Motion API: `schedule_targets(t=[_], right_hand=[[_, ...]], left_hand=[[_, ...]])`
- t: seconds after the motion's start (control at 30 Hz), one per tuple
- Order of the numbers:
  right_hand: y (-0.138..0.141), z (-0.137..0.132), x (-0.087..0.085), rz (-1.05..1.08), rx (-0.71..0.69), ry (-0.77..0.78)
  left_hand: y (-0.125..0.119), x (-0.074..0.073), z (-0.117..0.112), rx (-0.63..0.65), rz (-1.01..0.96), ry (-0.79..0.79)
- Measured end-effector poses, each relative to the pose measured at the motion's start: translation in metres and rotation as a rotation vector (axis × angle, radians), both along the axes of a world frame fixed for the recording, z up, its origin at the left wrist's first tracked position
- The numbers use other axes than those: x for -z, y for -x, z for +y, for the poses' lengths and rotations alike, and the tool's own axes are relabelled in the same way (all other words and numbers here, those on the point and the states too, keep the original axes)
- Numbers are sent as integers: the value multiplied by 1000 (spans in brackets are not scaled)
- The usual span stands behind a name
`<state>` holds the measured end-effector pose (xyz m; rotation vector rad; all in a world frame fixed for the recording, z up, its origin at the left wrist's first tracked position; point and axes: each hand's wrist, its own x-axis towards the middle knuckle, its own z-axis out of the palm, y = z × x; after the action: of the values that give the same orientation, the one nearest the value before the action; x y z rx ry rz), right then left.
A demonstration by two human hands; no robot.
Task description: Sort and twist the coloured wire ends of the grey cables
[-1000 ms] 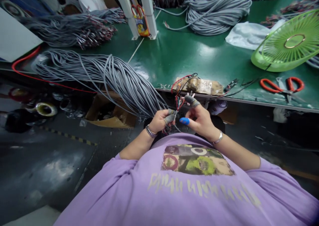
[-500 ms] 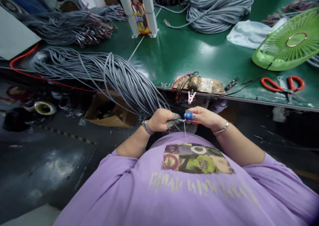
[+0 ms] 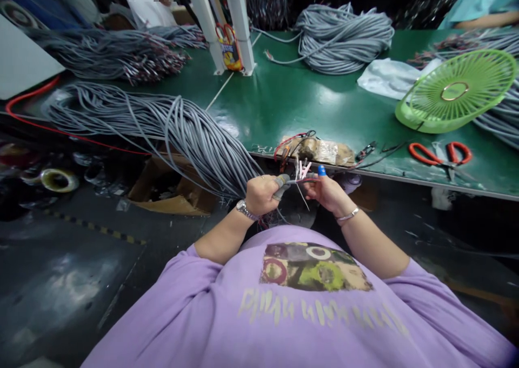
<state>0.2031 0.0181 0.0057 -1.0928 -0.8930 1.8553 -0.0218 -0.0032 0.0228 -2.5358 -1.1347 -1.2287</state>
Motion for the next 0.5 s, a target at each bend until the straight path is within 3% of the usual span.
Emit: schedule_targets(t=[0.17, 0.37, 0.5], right_hand=[[15, 13, -3, 43, -8, -63], [22, 17, -14, 76, 69, -1], [27, 15, -18, 89, 106, -7]], left_hand=[[-14, 11, 17, -153, -76, 33], [-21, 33, 20, -87, -39, 23], [-22, 40, 16, -69, -17, 55]])
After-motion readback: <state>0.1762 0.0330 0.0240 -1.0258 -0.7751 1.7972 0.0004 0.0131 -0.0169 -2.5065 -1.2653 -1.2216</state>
